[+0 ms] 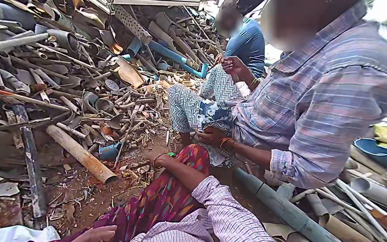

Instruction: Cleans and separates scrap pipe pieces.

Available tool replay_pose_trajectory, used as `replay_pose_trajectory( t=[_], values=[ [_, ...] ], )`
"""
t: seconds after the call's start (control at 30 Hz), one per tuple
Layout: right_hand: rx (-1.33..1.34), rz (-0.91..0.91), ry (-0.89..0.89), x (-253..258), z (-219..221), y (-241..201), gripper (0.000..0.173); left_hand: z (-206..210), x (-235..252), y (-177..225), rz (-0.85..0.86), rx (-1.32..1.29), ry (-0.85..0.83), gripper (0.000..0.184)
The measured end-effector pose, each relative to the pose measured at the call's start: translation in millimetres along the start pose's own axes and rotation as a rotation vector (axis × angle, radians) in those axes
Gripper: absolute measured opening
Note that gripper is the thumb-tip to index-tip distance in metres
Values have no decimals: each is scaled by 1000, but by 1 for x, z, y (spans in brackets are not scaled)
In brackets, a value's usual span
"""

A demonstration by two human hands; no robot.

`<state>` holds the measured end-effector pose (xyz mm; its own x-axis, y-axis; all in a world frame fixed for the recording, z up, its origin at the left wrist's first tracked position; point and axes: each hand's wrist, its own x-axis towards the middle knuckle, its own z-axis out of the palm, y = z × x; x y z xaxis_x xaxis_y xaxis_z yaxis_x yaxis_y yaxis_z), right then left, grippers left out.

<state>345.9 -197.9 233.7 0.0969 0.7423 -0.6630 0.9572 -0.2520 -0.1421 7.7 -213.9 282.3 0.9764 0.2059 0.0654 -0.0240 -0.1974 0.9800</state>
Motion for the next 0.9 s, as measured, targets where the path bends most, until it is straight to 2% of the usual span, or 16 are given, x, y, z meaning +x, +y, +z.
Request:
replay_pose_trajectory(
  t=[0.07,0.13,0.23,0.3,0.37,0.43,0.53,0.63,0.73,0.9],
  values=[
    [47,24,66,-1,0,-4,47,-18,10,16,-6,219,51,51],
    [106,56,109,-4,-4,-10,48,-31,25,29,18,389,92,49],
    [167,91,172,-3,-7,-10,43,-48,60,20,126,614,215,48],
    [191,118,225,8,-5,-8,45,-60,82,18,110,734,305,43],
    [221,157,275,22,-9,-7,47,-80,101,19,15,778,375,30],
    [256,184,314,34,-20,-3,49,-105,117,9,-117,760,471,25],
    [414,198,414,69,-25,17,47,-140,123,-23,-337,661,610,29],
    [570,313,386,111,-32,34,44,-161,119,-46,-582,600,640,36],
    [727,374,371,152,-24,43,41,-168,120,-48,-683,626,646,37],
    [918,486,368,205,11,55,41,-163,125,-48,-760,708,585,36]
  ],
)
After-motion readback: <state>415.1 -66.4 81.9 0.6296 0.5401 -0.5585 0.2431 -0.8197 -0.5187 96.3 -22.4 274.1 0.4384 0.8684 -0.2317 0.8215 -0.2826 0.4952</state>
